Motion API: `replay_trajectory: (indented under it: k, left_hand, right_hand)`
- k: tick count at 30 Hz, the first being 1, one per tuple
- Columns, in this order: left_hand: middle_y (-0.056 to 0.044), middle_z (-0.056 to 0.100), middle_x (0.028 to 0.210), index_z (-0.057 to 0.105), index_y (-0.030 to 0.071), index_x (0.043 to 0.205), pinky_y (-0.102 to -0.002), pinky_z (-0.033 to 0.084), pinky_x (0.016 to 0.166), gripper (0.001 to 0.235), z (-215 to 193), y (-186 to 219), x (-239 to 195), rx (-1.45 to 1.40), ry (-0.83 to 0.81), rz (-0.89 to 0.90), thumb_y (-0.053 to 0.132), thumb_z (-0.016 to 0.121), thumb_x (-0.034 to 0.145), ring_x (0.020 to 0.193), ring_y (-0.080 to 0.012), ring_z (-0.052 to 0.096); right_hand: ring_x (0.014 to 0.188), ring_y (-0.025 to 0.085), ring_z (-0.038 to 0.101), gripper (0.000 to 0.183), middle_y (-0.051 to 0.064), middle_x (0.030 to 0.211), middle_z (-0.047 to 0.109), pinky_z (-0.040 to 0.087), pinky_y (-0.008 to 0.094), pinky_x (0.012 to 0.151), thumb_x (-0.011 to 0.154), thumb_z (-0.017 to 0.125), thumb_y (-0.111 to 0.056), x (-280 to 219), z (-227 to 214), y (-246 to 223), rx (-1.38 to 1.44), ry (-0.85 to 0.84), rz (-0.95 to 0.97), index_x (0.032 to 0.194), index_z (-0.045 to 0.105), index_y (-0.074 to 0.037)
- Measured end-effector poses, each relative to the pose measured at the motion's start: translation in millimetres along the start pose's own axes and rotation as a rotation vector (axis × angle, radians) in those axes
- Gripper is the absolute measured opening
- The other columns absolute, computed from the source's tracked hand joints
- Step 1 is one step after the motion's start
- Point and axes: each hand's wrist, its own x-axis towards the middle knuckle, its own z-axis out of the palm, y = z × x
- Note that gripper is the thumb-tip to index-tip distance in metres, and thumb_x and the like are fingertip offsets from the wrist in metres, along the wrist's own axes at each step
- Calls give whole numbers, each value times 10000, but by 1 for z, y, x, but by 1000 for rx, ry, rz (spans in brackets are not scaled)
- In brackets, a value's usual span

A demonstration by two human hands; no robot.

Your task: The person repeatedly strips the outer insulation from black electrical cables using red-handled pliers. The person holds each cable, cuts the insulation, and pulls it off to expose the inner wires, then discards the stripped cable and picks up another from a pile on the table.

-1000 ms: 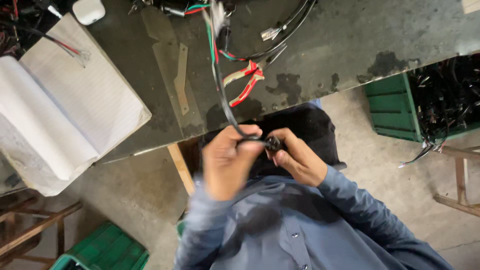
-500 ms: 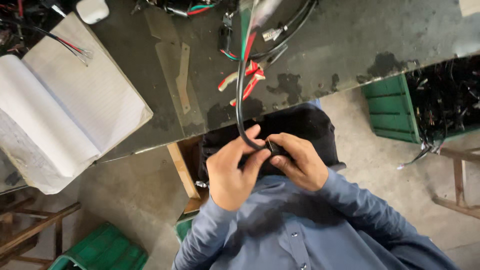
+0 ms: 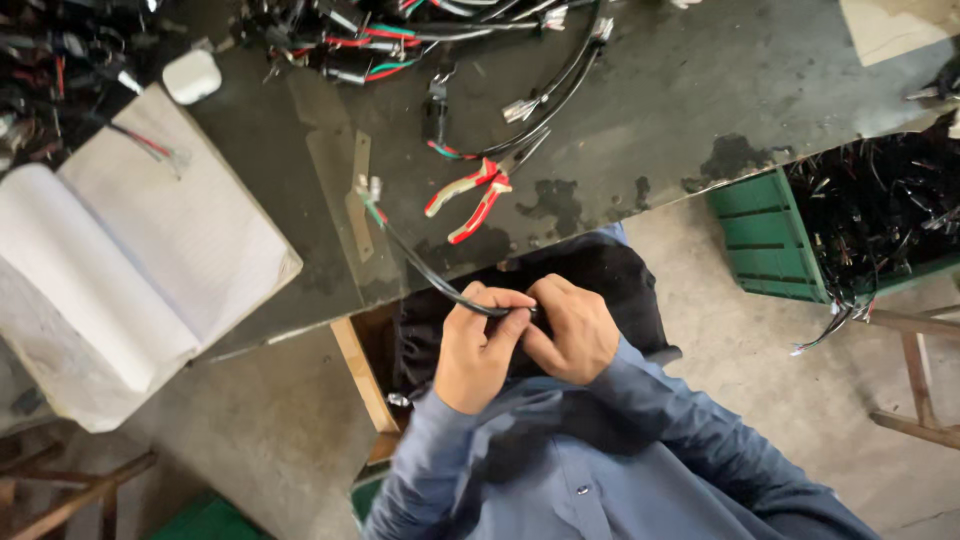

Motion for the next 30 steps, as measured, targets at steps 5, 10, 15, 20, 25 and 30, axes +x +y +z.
replay_trajectory:
  k: [5,10,15,20,25,30]
  left_hand:
    - [-6,580,902,723,55,1120,-255,467,696,245,-17,4,-2,-15,-191,8,67,761,878,766,-105,548]
    - [9,613,1022,714,6,1140,-251,465,824,219,-26,-11,-12,-491,-321,-32,47,706,925,929,-88,574]
    - [-34,631,1021,736,-35,1039,-302,488,898,141,10,-23,-20,-685,-212,-75,95,754,989,996,-149,612]
    - [-101,610,1101,547,8,1337,-371,513,865,795,-21,8,30,97,-138,270,338,885,697,942,-290,602]
    - [-118,625,1102,638,73,1172,-479,481,831,522,-16,18,100,887,267,489,331,847,769,1015,-359,611]
    - [-85,642,884,690,78,1057,-319,510,723,207,-19,-10,23,300,102,188,183,779,902,794,-203,651]
  right_hand:
    - [808,426,596,285,209,855,589,471,455,660,811,674,-217,3,-14,-6,44,-92,-48,975,566,-10]
    - [695,254,533,271,105,754,553,442,378,637,970,568,-289,-2,-33,-5,469,-430,101,1008,573,-20]
    - [697,153,467,344,73,740,522,425,334,633,1014,535,-350,-15,-29,5,504,-419,217,1020,576,-9]
    - [850,105,552,340,46,944,548,489,260,731,997,542,-296,-25,-35,14,786,-225,61,1181,529,-11]
    - [844,115,544,370,23,959,594,465,270,783,982,636,-192,3,-32,19,287,24,280,1292,533,-18]
    - [939,131,556,293,44,1015,612,469,287,862,984,639,-135,0,-56,12,237,-7,181,1241,590,-4]
